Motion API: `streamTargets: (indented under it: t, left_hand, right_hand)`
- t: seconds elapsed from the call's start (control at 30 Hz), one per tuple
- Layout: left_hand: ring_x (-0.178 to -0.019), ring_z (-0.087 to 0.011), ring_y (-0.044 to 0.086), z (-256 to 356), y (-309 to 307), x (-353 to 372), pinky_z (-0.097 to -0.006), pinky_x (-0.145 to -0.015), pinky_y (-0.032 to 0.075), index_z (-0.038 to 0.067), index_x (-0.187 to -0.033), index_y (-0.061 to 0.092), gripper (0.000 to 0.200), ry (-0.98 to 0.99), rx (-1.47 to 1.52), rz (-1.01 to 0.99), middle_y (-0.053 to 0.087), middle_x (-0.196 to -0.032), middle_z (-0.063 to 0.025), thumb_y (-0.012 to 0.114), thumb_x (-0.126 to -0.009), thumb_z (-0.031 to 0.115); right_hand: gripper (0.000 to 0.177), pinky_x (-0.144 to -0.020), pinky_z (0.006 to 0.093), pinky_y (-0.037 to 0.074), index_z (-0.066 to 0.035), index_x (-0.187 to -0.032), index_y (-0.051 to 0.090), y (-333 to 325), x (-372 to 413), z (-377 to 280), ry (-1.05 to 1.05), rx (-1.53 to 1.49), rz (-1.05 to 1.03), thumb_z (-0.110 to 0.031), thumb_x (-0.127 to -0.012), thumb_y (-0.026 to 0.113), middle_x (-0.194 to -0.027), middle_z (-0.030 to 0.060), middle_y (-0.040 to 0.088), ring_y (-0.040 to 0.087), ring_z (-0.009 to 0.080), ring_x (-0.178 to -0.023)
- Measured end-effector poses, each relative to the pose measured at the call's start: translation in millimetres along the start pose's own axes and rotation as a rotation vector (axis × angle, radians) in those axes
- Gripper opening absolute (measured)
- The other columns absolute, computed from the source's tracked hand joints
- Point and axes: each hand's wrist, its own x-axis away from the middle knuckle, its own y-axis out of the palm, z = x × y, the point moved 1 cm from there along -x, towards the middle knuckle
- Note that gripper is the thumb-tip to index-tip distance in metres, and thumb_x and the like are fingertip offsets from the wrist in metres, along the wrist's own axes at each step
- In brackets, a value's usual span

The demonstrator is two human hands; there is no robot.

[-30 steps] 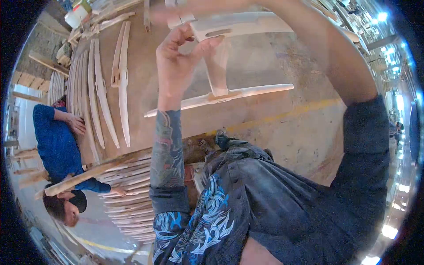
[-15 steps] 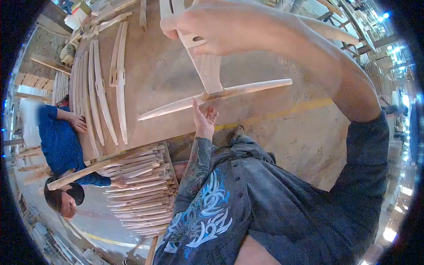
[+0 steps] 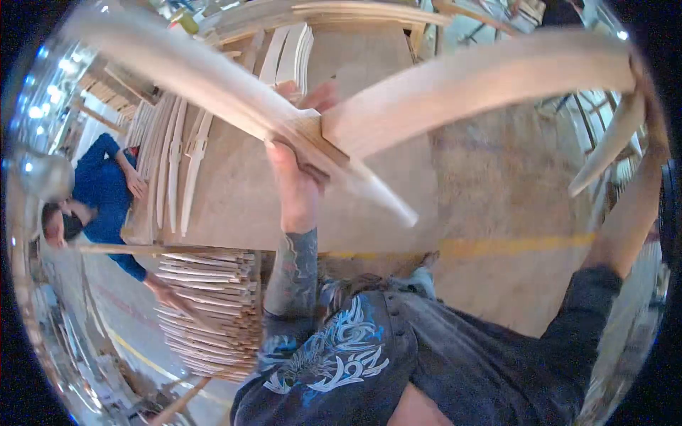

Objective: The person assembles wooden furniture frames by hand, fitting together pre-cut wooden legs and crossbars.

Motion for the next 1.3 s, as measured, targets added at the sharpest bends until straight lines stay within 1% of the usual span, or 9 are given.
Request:
streamTargets:
  t: [0.07, 0.13, 0.17, 0.3, 0.7, 0.93, 1.03, 1.1, 1.3]
  left_hand:
    - [-0.104, -0.0230, 0.054, -18, 59, -7, -0.0371, -0.095, 0.044, 0.003, -0.141, 0.034, 0.083, 0.068, 0.081, -0.181, 0.050, -0.132, -0.0141, 0.043, -0.090, 0.068]
    - [-0.094, -0.0170, 0.057, -41, 94, -10, -0.0318, -0.079, 0.049, 0.001, -0.137, 0.040, 0.079, -0.038, -0.284, -0.151, 0.056, -0.116, -0.0107, 0.042, -0.092, 0.065]
    - [-0.085, -0.0110, 0.057, -53, 101, -9, -0.0274, -0.069, 0.048, 0.000, -0.133, 0.046, 0.073, -0.272, -0.251, -0.175, 0.056, -0.094, -0.0036, 0.040, -0.094, 0.062]
    - [-0.075, -0.0071, 0.051, -96, 147, -17, -0.0234, -0.062, 0.043, 0.000, -0.132, 0.049, 0.069, -0.417, -0.290, -0.182, 0.050, -0.079, 0.0031, 0.036, -0.097, 0.058]
    - [-0.080, -0.0085, 0.049, -185, 206, -78, -0.0246, -0.077, 0.041, 0.003, -0.119, 0.060, 0.066, -0.340, -0.492, -0.039, 0.052, -0.086, 0.0019, 0.037, -0.097, 0.060]
    - [-0.069, -0.0079, 0.046, -239, 190, -175, -0.0230, -0.063, 0.039, 0.006, -0.121, 0.058, 0.065, -0.311, -0.618, -0.004, 0.044, -0.078, 0.0031, 0.031, -0.098, 0.060]
    - [-0.068, -0.0072, 0.046, -259, 190, -231, -0.0231, -0.060, 0.038, 0.005, -0.120, 0.060, 0.068, -0.271, -0.649, 0.016, 0.044, -0.077, 0.0035, 0.031, -0.097, 0.062]
    - [-0.085, -0.0100, 0.048, -267, 189, -255, -0.0264, -0.075, 0.037, 0.004, -0.115, 0.064, 0.068, -0.312, -0.529, 0.052, 0.057, -0.092, -0.0013, 0.035, -0.096, 0.063]
    - [-0.077, -0.0077, 0.043, -285, 171, -321, -0.0253, -0.071, 0.034, 0.005, -0.108, 0.066, 0.067, -0.245, -0.587, 0.092, 0.052, -0.082, 0.0021, 0.034, -0.097, 0.063]
  right_hand:
    - [0.045, -0.090, 0.0333, 0.042, 0.002, -0.112, 0.061, -32, 37, 121, 0.182, -0.136, 0.018, -0.031, -0.083, 0.070, -0.109, 0.0105, 0.062, 0.055, 0.0204, -0.099]
    - [0.048, -0.098, 0.0327, 0.039, -0.002, -0.118, 0.059, -38, 82, 201, 0.332, -0.277, -0.006, -0.036, -0.084, 0.068, -0.118, 0.0077, 0.059, 0.052, 0.0197, -0.111]
    - [0.050, -0.102, 0.0324, 0.037, -0.004, -0.121, 0.059, -37, 103, 228, 0.387, -0.319, -0.023, -0.038, -0.085, 0.066, -0.122, 0.0064, 0.058, 0.051, 0.0193, -0.117]
    - [0.041, -0.094, 0.0292, 0.037, -0.005, -0.111, 0.060, -38, 137, 254, 0.520, -0.385, -0.082, -0.036, -0.085, 0.067, -0.108, 0.0023, 0.056, 0.051, 0.0159, -0.103]
    - [0.038, -0.086, 0.0278, 0.041, -0.009, -0.112, 0.058, 11, 122, 408, 0.694, -0.646, -0.118, -0.035, -0.086, 0.069, -0.103, 0.0021, 0.055, 0.051, 0.0142, -0.098]
    - [0.036, -0.084, 0.0286, 0.043, -0.009, -0.113, 0.057, 94, 39, 494, 0.809, -0.748, -0.170, -0.032, -0.087, 0.069, -0.103, 0.0021, 0.056, 0.051, 0.0140, -0.098]
    - [0.036, -0.084, 0.0277, 0.043, -0.008, -0.111, 0.057, 125, -22, 542, 0.630, -0.668, -0.195, -0.034, -0.087, 0.068, -0.102, 0.0005, 0.055, 0.051, 0.0127, -0.097]
    - [0.038, -0.086, 0.0279, 0.041, -0.007, -0.108, 0.057, 138, -60, 546, 0.634, -0.636, -0.271, -0.036, -0.085, 0.068, -0.100, 0.0011, 0.055, 0.050, 0.0129, -0.096]
    - [0.041, -0.089, 0.0299, 0.038, -0.004, -0.109, 0.058, 198, -132, 586, 0.474, -0.530, -0.283, -0.033, -0.081, 0.069, -0.101, 0.0032, 0.055, 0.050, 0.0151, -0.097]
